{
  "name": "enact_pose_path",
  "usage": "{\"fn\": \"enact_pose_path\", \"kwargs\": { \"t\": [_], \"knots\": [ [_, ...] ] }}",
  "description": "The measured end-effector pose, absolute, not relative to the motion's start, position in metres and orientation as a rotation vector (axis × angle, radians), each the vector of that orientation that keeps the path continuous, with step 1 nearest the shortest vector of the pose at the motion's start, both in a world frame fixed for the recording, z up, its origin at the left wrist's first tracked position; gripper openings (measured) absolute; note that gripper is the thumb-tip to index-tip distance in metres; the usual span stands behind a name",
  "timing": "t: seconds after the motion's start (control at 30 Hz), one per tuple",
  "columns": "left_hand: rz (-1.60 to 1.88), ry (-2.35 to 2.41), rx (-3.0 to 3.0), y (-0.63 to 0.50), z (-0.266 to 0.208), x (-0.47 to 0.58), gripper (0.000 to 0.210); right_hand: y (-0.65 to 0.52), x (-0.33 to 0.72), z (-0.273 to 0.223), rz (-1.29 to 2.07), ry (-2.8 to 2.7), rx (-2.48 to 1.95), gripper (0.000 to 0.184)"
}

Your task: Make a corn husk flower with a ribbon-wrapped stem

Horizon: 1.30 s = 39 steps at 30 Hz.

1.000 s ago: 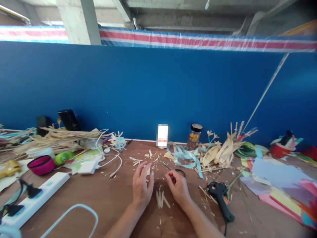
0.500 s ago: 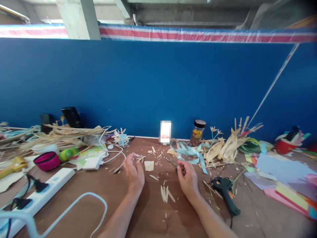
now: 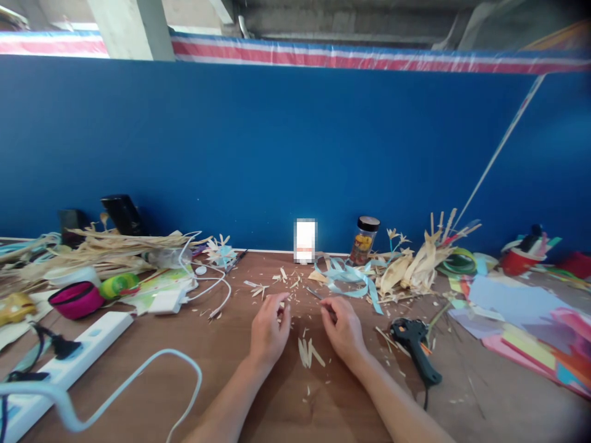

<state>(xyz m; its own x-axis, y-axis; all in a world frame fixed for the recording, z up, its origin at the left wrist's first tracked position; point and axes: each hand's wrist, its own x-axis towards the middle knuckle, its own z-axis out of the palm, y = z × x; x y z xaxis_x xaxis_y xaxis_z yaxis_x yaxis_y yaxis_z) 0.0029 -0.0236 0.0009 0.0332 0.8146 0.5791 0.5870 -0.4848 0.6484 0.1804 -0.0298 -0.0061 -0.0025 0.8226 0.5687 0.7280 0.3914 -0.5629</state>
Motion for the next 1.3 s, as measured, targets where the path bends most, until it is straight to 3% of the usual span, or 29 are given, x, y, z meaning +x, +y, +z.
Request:
{"fn": "enact_pose_path", "kwargs": {
  "t": [0.4,1.3],
  "knots": [
    [0.517,1.312,2.343,-0.034,-0.001,0.014,0.021,-0.024,0.183,-0.015,0.177,-1.848,-1.403,0.014],
    [0.443,1.363,2.332,-0.033,0.000,0.014,0.020,-0.027,0.181,-0.015,0.110,-2.001,-1.432,0.011]
  ]
}}
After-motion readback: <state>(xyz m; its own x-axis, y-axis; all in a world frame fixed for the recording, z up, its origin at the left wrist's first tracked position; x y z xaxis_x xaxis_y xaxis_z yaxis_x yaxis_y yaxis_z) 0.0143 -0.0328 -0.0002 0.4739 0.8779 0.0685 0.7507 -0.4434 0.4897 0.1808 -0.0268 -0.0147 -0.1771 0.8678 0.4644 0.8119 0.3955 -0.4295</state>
